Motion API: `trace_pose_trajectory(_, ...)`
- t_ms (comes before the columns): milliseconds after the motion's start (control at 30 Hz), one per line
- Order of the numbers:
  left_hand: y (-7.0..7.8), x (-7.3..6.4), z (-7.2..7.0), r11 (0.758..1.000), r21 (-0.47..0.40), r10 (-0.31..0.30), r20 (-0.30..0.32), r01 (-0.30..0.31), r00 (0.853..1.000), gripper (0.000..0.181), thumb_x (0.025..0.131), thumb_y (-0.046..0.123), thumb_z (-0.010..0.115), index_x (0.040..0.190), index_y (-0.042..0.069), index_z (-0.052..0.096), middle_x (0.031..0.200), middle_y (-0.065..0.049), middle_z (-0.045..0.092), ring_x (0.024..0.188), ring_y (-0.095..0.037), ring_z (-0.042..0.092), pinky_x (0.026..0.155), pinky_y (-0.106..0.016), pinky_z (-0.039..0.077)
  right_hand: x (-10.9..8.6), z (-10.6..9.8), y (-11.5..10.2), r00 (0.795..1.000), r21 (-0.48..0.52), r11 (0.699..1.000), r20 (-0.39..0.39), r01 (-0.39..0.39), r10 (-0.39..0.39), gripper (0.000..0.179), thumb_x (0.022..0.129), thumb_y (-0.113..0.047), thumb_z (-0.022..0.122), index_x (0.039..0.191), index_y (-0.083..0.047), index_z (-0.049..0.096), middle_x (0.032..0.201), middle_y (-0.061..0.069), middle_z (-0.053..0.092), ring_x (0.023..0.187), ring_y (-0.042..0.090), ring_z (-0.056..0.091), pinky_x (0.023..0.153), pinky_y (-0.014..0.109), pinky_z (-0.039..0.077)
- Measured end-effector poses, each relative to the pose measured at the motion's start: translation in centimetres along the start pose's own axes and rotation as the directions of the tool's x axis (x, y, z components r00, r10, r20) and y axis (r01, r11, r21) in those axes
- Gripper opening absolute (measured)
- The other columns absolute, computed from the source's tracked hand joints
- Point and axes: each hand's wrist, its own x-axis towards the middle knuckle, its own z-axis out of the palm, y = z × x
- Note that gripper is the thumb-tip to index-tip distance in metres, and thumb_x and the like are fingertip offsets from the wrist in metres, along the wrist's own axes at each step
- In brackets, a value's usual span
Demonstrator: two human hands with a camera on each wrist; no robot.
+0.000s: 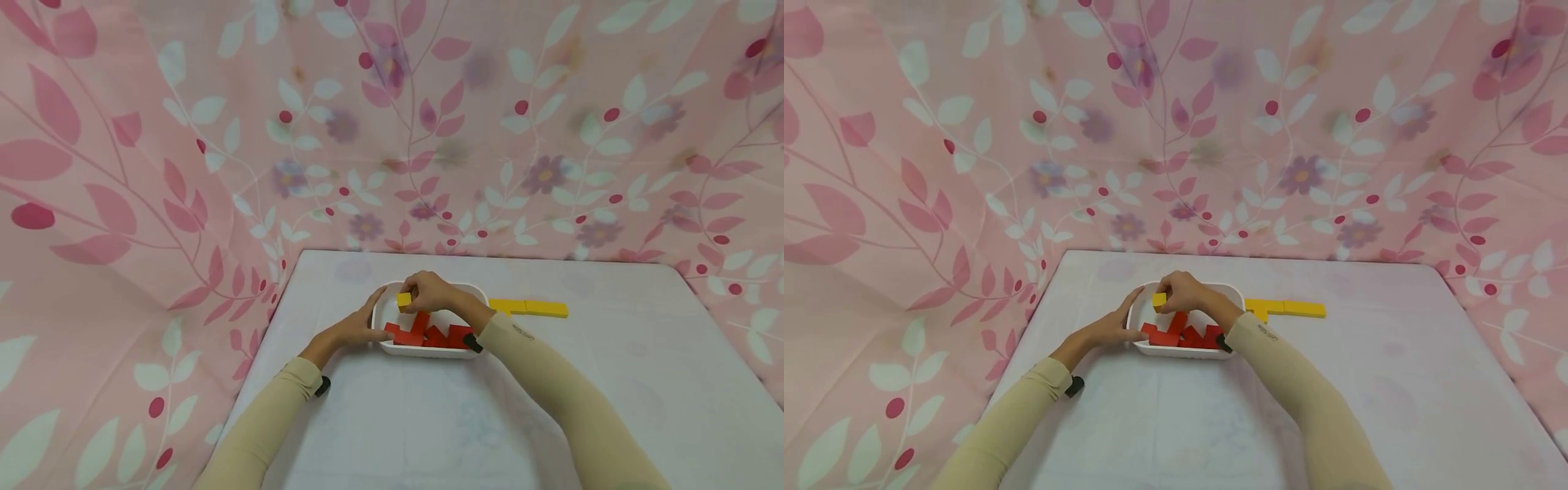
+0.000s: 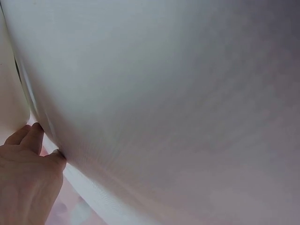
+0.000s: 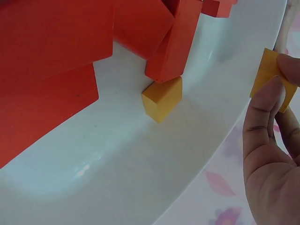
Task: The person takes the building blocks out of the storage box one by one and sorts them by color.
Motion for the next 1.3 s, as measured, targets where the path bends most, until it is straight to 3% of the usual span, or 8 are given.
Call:
trace_pose_trajectory(200,-0.1,0.0,-0.2,1.0,0.015,0.002,0.002,-0.002,1.0,0.109,0.078,0.053,0.077,0.153,0.052,-0.002,0.162,-0.009,0.023,0.139,-0.033,0.035,0.113,-0.06,0.031,-0.8,-0.3,-0.1,1.0,0.022,1.0,-0.023,0.006,-0.005,0.027,0.079,-0.013,0.081,0.104,-0.006,0.072,0.092,0.005,0.066,0.078,0.015,0.058,0.074,0.025,0.055)
trace_pose_trajectory(500,-0.4,-0.1,0.0,1.0,-0.005,0.018,-0.002,-0.018,1.0,0.109,0.078,0.05,0.078,0.155,0.047,0.0,0.16,-0.008,0.027,0.137,-0.031,0.038,0.114,-0.057,0.032,-2.3,-0.6,-0.1,1.0,0.046,0.999,-0.015,0.0,0.001,0.033,0.082,-0.015,0.079,0.113,-0.004,0.071,0.094,0.005,0.065,0.079,0.016,0.058,0.073,0.024,0.056)
trace_pose_trajectory(667,-0.6,-0.1,0.5,0.999,-0.03,0.024,0.007,-0.024,1.0,0.109,0.079,0.049,0.077,0.156,0.044,0.001,0.158,-0.006,0.029,0.136,-0.03,0.038,0.114,-0.057,0.033,-3.2,-1.5,0.3,0.999,0.039,0.999,-0.036,0.013,-0.011,0.033,0.083,-0.013,0.078,0.114,-0.004,0.072,0.095,0.007,0.066,0.079,0.016,0.059,0.073,0.025,0.056)
trace_pose_trajectory(1067,-0.7,0.3,0.7,1.0,-0.025,0.013,-0.024,-0.014,1.0,0.108,0.078,0.048,0.079,0.154,0.049,0.002,0.157,-0.007,0.031,0.135,-0.029,0.04,0.114,-0.055,0.034,-5.6,-4.1,1.6,0.994,0.018,1.0,-0.104,0.013,-0.012,0.029,0.081,-0.014,0.08,0.109,-0.008,0.074,0.089,0.004,0.063,0.076,0.016,0.057,0.068,0.025,0.054)
trace_pose_trajectory(1300,-0.4,0.2,0.5,0.999,-0.022,0.022,-0.023,-0.022,0.999,0.11,0.079,0.044,0.079,0.156,0.044,0.001,0.158,-0.006,0.029,0.136,-0.029,0.038,0.114,-0.056,0.033,-7.3,-5.2,2.7,0.991,-0.006,1.0,-0.136,0.007,-0.007,0.03,0.081,-0.015,0.08,0.11,-0.007,0.073,0.089,0.004,0.063,0.075,0.018,0.056,0.067,0.025,0.053)
